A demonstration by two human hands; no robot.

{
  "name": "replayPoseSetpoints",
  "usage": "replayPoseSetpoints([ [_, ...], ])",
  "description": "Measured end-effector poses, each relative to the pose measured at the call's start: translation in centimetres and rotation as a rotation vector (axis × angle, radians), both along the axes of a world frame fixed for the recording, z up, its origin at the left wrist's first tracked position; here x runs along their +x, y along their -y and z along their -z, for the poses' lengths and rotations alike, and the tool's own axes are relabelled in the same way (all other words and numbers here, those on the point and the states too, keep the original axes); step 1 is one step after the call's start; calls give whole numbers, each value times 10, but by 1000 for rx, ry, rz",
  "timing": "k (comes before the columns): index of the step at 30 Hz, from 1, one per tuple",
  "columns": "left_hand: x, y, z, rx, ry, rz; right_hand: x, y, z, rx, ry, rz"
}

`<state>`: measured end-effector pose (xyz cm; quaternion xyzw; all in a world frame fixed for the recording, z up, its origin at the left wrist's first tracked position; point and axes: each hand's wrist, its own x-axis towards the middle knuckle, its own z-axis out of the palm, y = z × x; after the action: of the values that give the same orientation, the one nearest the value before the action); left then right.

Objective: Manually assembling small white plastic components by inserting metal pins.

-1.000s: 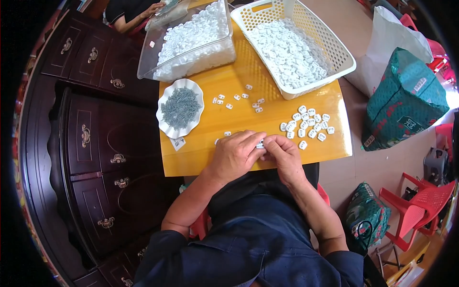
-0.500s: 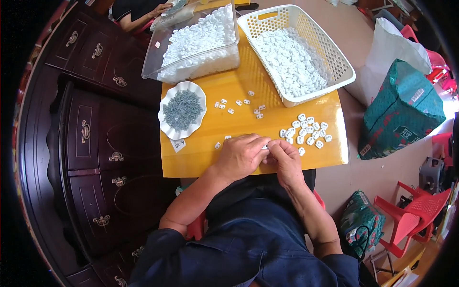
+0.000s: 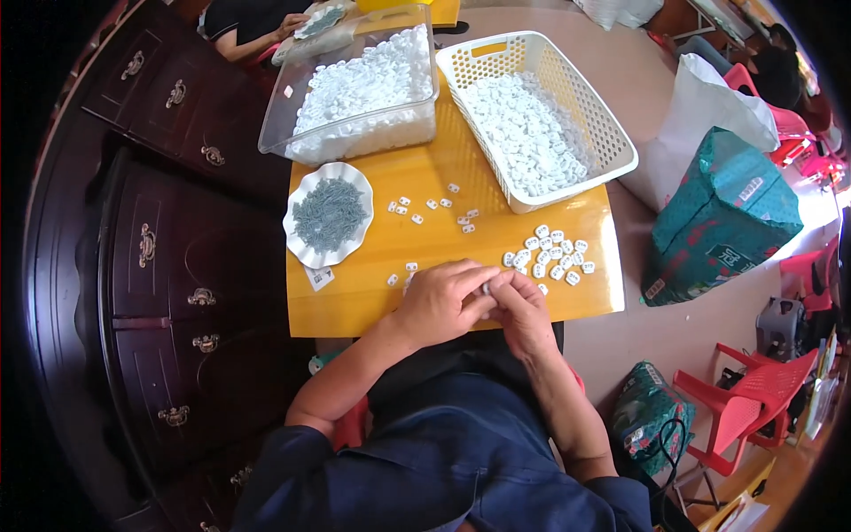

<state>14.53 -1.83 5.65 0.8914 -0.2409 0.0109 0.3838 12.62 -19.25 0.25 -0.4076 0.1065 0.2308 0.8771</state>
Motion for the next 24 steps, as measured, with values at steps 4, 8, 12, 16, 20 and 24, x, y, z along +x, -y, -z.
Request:
replayPoseSetpoints([
  [4, 3, 1, 3, -74, 6, 135, -15, 34, -4, 30, -29, 233],
  [8, 4, 15, 18, 158, 103, 160, -28, 82, -9, -14, -80, 419],
  [12, 3, 26, 29, 283, 134, 204, -57, 111, 10, -18, -161, 611],
  [16, -4, 32, 42, 330, 80, 233, -92, 101, 43, 9, -299, 654],
  [20, -10, 32, 44, 330, 110, 267, -89, 86, 62, 257, -432, 421],
  [24, -19, 33, 47, 337, 112, 290, -68, 74, 69, 379, -426, 297],
])
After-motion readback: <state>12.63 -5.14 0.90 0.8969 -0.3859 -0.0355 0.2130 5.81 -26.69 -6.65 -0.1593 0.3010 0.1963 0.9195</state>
